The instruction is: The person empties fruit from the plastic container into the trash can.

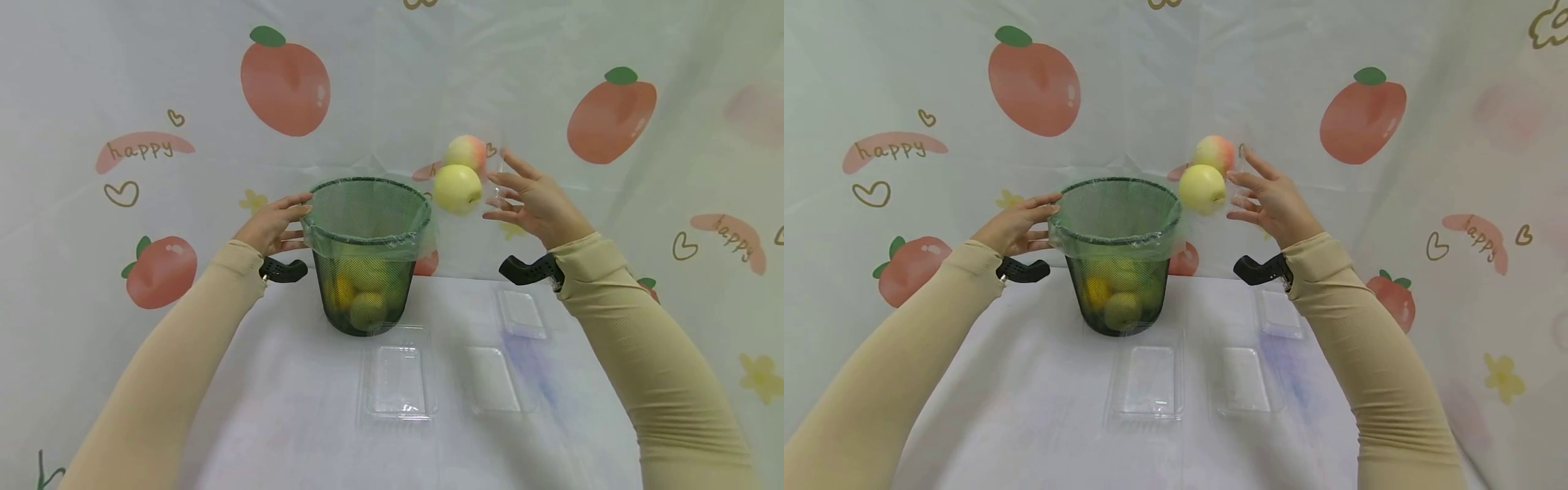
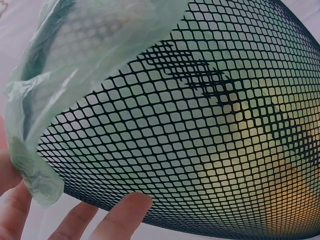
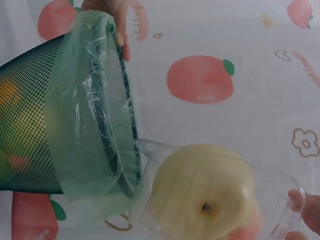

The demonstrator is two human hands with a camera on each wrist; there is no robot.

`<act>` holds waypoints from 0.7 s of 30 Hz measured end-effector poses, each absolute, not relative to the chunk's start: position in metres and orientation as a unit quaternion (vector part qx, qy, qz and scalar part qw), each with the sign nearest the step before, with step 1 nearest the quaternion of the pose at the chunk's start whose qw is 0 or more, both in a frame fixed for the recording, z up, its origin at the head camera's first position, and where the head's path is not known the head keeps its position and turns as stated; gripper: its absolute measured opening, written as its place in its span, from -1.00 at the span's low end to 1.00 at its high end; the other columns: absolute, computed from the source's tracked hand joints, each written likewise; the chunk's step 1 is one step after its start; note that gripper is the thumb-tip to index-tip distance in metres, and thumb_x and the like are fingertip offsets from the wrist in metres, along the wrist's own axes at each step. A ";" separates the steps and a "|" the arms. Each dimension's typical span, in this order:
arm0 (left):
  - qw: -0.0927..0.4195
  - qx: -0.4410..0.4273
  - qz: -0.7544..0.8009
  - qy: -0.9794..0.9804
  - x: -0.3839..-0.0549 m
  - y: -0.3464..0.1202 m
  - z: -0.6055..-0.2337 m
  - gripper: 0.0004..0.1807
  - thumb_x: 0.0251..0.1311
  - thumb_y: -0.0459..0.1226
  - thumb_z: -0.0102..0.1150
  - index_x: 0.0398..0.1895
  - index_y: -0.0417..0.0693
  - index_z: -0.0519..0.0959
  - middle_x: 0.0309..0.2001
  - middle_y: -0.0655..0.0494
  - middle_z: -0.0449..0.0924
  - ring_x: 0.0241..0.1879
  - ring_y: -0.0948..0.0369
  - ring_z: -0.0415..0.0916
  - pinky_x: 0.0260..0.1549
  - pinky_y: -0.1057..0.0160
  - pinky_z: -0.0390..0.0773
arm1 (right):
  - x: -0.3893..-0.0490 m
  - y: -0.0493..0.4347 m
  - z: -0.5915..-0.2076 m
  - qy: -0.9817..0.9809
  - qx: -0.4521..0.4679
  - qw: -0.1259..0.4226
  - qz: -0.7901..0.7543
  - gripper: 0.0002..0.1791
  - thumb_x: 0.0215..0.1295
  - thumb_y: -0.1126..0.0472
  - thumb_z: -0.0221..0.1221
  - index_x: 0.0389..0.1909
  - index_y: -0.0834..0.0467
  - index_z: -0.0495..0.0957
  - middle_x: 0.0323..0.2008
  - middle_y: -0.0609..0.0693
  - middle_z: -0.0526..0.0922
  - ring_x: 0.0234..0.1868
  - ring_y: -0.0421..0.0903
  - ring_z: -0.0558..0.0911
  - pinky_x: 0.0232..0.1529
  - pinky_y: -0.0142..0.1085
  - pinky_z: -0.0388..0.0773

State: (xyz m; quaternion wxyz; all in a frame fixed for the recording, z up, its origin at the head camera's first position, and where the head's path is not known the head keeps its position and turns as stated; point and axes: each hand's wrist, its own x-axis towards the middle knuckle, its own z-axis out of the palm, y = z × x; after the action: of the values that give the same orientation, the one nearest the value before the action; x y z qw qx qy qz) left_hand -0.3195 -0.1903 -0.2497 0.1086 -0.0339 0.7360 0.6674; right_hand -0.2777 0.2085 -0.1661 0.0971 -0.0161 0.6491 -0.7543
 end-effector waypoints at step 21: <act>0.116 -0.035 0.664 0.738 -0.320 -0.191 -0.249 -0.41 0.46 -0.08 -0.07 0.50 0.39 0.10 0.56 0.19 -0.16 0.46 -0.11 0.07 -0.03 0.25 0.66 | -0.286 0.164 -0.155 0.741 -0.046 0.032 -0.669 -0.29 0.33 0.24 0.21 0.42 -0.28 0.23 0.48 -0.02 0.18 0.47 0.15 0.17 -0.22 -0.39 0.70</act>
State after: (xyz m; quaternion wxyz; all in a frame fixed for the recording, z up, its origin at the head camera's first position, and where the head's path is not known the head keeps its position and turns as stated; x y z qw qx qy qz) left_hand -0.3195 -0.1911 -0.2485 0.1164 -0.0353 0.7378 0.6639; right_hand -0.2860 0.1637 -0.1549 0.0318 -0.0465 0.7414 -0.6687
